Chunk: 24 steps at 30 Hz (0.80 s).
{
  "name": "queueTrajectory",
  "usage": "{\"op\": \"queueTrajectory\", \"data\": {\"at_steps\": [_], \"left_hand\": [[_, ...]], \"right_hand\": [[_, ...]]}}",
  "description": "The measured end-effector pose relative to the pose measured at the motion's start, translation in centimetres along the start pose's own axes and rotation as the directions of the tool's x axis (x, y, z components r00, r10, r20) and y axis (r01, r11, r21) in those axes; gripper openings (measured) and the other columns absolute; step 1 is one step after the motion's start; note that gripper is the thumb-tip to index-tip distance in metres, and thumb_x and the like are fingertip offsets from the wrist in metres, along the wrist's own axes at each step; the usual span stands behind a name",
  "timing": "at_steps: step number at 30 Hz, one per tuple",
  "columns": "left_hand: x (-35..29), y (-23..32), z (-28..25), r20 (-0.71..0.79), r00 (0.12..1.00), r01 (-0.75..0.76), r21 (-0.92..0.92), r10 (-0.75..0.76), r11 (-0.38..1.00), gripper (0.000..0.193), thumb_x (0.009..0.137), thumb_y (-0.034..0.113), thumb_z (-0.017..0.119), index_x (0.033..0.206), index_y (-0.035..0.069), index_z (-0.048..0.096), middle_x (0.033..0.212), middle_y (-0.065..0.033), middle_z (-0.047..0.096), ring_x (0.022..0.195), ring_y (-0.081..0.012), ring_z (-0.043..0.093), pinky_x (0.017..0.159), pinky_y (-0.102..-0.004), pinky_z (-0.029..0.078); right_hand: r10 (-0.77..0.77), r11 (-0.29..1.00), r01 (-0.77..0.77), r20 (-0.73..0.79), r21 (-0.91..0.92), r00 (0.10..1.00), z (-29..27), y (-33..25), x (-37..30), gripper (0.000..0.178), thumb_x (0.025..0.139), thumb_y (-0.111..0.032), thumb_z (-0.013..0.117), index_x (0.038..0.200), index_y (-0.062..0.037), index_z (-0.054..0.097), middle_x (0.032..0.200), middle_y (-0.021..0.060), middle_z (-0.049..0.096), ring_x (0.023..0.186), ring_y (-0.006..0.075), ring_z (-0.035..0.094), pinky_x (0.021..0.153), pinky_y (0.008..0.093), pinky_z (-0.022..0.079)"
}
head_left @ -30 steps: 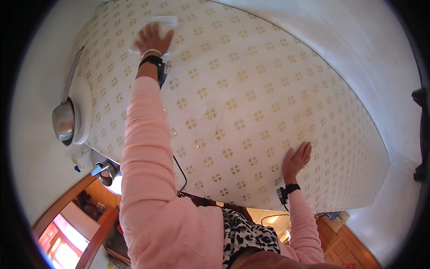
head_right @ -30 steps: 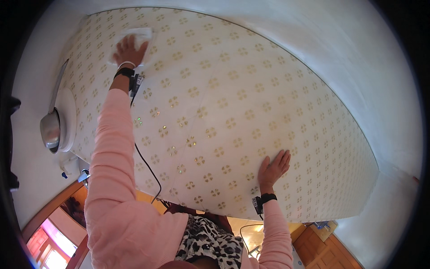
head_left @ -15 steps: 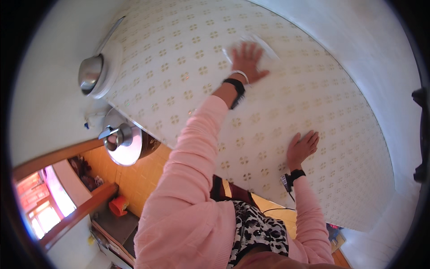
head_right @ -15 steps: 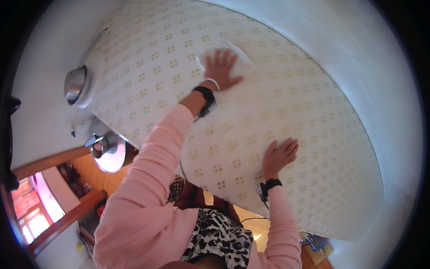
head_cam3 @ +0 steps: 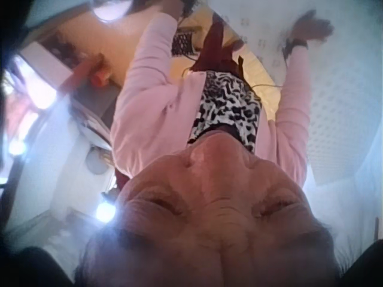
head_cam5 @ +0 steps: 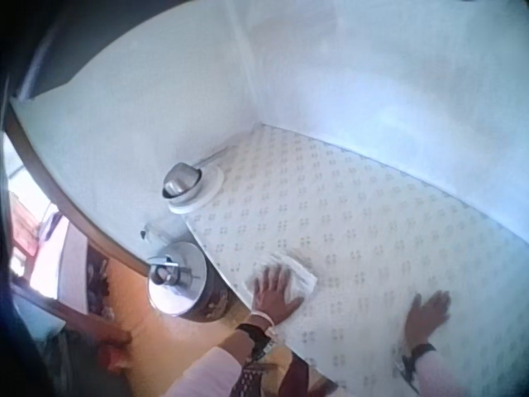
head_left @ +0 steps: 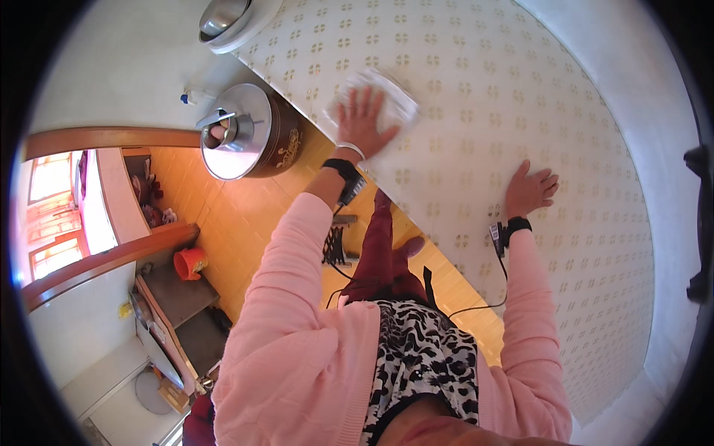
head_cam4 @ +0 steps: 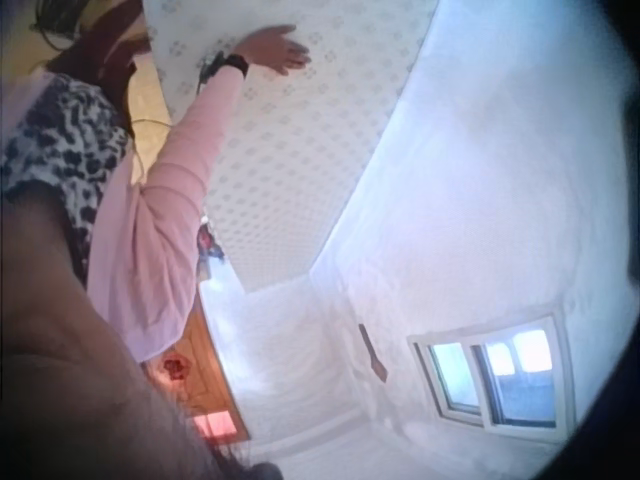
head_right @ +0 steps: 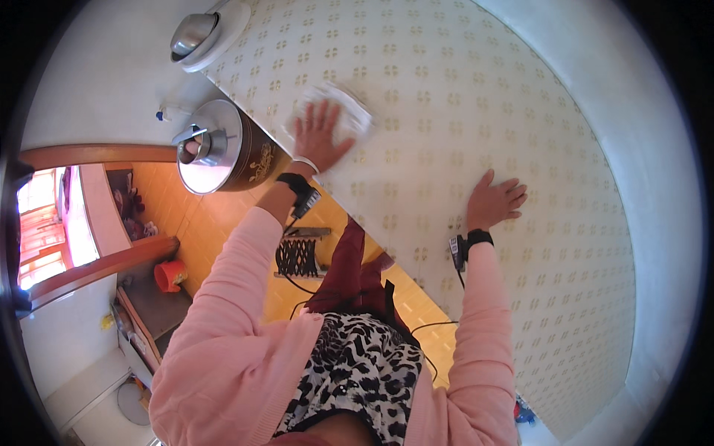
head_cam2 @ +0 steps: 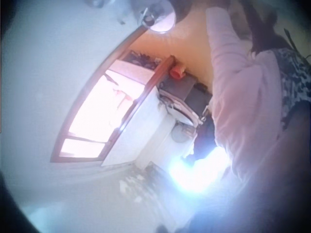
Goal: The person wipes a patterned wall surface with a white cloth, moving methodically across the area. They then wipe a metal bowl and a wooden cabinet door with the same cloth.
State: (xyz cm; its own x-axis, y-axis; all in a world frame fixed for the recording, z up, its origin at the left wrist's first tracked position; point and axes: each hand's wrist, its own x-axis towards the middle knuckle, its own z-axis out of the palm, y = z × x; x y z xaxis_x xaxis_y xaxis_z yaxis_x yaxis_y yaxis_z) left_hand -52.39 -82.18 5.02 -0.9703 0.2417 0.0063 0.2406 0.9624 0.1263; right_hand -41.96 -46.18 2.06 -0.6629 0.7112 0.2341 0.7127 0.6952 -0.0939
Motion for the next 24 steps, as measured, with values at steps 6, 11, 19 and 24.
{"op": "queueTrajectory", "data": {"at_steps": [6,11,19,24], "left_hand": [[-1.8,0.9,1.1,-0.027,0.985,0.169,-0.027,-0.17,0.985,0.094,0.085,0.069,0.046,0.154,0.011,0.019,0.161,-0.0129,0.009,0.148,-0.0396,-0.001,0.114,-0.0614,0.007],[-6.3,8.5,1.5,0.03,0.999,0.009,-0.018,-0.009,1.0,0.095,0.084,0.071,0.045,0.153,0.011,0.02,0.161,-0.0155,0.008,0.146,-0.0432,-0.003,0.112,-0.0649,0.004],[-8.4,14.2,1.2,-0.04,0.991,-0.13,-0.496,0.127,0.858,0.069,0.091,0.039,0.055,0.147,0.007,0.032,0.156,-0.0187,0.02,0.145,-0.0424,0.012,0.113,-0.0619,0.013],[-10.7,6.0,1.6,-0.384,0.913,-0.091,-0.525,-0.139,0.846,0.06,0.083,0.015,0.063,0.139,0.004,0.042,0.148,-0.0205,0.035,0.139,-0.0441,0.026,0.112,-0.0541,0.024]], "right_hand": [[0.005,0.992,-0.007,0.017,0.127,1.0,1.3,1.2,0.6,0.083,0.09,-0.06,0.048,0.144,0.001,0.034,0.153,0.0249,0.026,0.143,0.0383,0.019,0.108,0.0682,0.017],[-0.144,0.956,0.092,0.175,0.277,0.974,1.7,4.9,2.5,0.078,0.089,-0.058,0.053,0.138,0.0027,0.045,0.148,0.0248,0.036,0.142,0.0378,0.026,0.112,0.0549,0.023],[-0.621,0.685,0.653,-0.21,0.322,0.755,-4.4,0.9,-3.5,0.054,0.091,-0.034,0.06,0.131,0.0014,0.052,0.144,0.0222,0.043,0.135,0.0376,0.036,0.11,0.0489,0.028],[-0.89,0.411,0.833,-0.037,0.369,0.455,-6.5,-5.4,-8.6,0.062,0.089,-0.043,0.06,0.142,-0.0135,0.044,0.155,0.0106,0.028,0.142,0.0338,0.025,0.108,0.0627,0.021]]}}
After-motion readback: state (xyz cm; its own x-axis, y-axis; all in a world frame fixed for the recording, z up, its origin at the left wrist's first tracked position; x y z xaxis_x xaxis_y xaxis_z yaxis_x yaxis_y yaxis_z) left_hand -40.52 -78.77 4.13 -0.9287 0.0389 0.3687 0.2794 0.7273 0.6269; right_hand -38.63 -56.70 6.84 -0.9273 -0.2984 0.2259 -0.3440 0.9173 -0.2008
